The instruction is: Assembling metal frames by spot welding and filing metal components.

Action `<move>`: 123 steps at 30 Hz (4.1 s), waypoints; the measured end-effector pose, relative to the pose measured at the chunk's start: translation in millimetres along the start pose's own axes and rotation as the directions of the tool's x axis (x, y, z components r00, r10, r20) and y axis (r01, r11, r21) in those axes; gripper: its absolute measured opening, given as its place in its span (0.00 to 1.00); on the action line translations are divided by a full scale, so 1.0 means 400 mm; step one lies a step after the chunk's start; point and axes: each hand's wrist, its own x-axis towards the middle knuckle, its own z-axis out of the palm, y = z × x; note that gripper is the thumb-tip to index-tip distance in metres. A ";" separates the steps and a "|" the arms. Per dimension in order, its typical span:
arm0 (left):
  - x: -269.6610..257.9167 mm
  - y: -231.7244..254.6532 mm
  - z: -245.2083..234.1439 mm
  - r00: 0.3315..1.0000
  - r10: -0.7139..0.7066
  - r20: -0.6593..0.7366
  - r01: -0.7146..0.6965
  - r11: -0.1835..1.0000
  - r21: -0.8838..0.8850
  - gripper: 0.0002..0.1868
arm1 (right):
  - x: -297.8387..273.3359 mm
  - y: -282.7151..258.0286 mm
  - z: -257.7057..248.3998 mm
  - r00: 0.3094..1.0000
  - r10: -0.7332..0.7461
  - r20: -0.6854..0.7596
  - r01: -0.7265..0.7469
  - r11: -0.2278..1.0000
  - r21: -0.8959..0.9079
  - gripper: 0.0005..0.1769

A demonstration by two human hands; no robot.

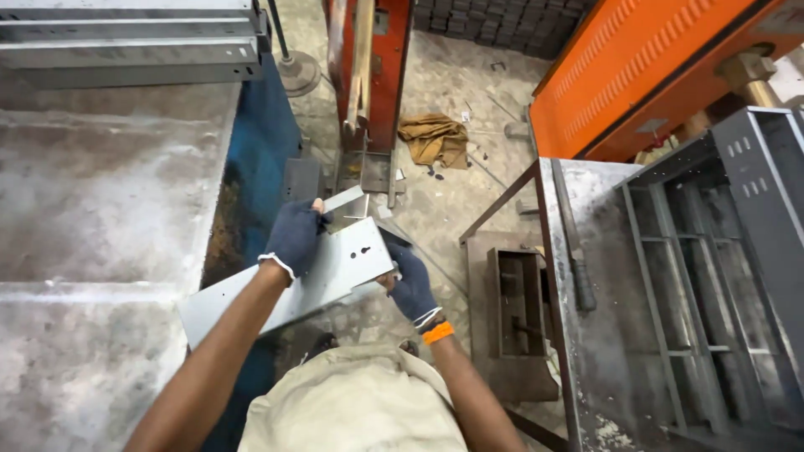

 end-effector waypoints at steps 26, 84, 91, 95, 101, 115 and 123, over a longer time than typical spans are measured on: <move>0.207 -0.015 -0.116 0.894 -0.289 -0.343 0.217 0.948 -0.235 0.22 | 0.331 -0.098 0.119 0.995 0.055 -0.077 -0.024 0.935 0.353 0.75; 0.515 0.014 -0.253 0.926 -0.226 0.304 0.346 0.831 -0.435 0.41 | 0.562 -0.327 0.056 0.846 0.114 -0.522 -0.016 0.982 0.188 0.11; 0.519 -0.018 -0.190 0.975 -0.162 0.151 0.191 0.961 -0.201 0.19 | 0.588 -0.180 0.001 0.756 0.277 -0.593 -0.080 0.938 0.336 0.10; 0.522 -0.016 -0.182 0.983 -0.167 0.073 0.175 0.979 -0.107 0.18 | 0.588 -0.128 0.018 0.844 0.157 -0.514 -0.154 0.987 0.048 0.13; 0.517 -0.028 -0.168 0.981 -0.189 0.044 0.193 0.973 -0.128 0.18 | 0.608 -0.083 0.049 0.826 0.018 -0.563 -0.048 0.998 -0.040 0.18; 0.518 -0.016 -0.170 0.975 -0.210 0.069 0.218 0.965 -0.148 0.17 | 0.683 -0.084 0.086 0.859 0.266 -0.438 -0.095 0.923 0.373 0.15; 0.523 -0.018 -0.176 0.960 -0.267 0.082 0.273 0.959 -0.077 0.18 | 0.723 -0.119 0.105 0.864 0.276 -0.420 -0.083 0.903 0.422 0.17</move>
